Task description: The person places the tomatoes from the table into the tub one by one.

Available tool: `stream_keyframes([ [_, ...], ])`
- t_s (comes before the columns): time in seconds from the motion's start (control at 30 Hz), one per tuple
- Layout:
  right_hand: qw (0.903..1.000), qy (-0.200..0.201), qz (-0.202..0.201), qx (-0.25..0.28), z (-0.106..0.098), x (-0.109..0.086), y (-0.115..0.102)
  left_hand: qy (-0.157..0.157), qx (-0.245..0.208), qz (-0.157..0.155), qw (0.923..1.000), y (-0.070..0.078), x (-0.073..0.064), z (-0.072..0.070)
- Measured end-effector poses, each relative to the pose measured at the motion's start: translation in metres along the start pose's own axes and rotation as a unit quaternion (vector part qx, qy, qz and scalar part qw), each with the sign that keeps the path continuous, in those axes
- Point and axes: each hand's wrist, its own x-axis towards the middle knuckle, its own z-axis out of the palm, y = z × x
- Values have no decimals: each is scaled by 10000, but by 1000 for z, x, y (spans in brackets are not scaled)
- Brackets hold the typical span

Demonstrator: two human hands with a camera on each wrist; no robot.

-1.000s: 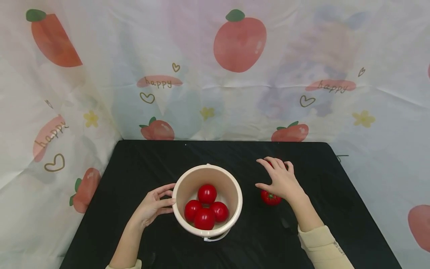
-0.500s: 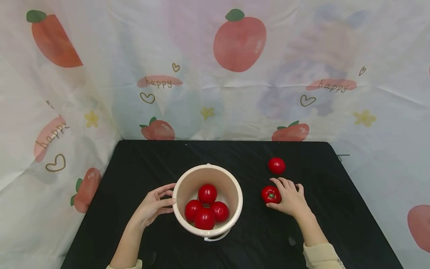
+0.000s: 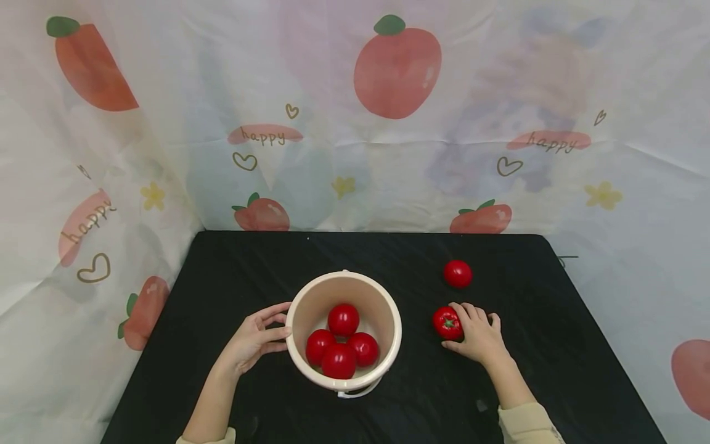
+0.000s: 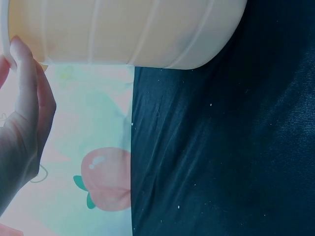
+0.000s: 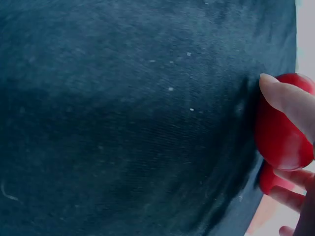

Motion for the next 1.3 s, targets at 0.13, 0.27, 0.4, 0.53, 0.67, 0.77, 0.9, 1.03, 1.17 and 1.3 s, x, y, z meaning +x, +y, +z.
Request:
stream_keyframes([
  [0.13,10000,39,-9,37,4,1,1,-14,8,13,10000,0,0,0],
  [0.27,10000,85,-45,16,5,1,1,-17,7,20,10000,-1,1,0],
  [0.4,9995,245,-174,-40,7,2,2,-8,0,17,10000,-1,1,0],
  [0.53,9976,532,-412,-137,8,4,2,-12,-5,25,10000,0,1,0],
  [0.67,9929,959,-664,-235,2,9,-3,-27,-29,40,10000,0,1,0],
  [0.77,9871,1314,-842,-347,-11,14,-11,-38,-42,43,10000,0,1,-1],
  [0.9,9780,1675,-1138,-507,-35,21,-28,-20,-50,22,10000,0,1,-1],
  [1.03,9647,2019,-1587,-589,-61,27,-51,-1,-51,7,10000,0,1,0],
  [1.17,9517,2188,-2066,-614,-80,32,-77,-3,-49,9,10000,0,0,0],
  [1.3,9429,2108,-2509,-589,-91,35,-104,-10,-29,21,10000,0,0,0],
])
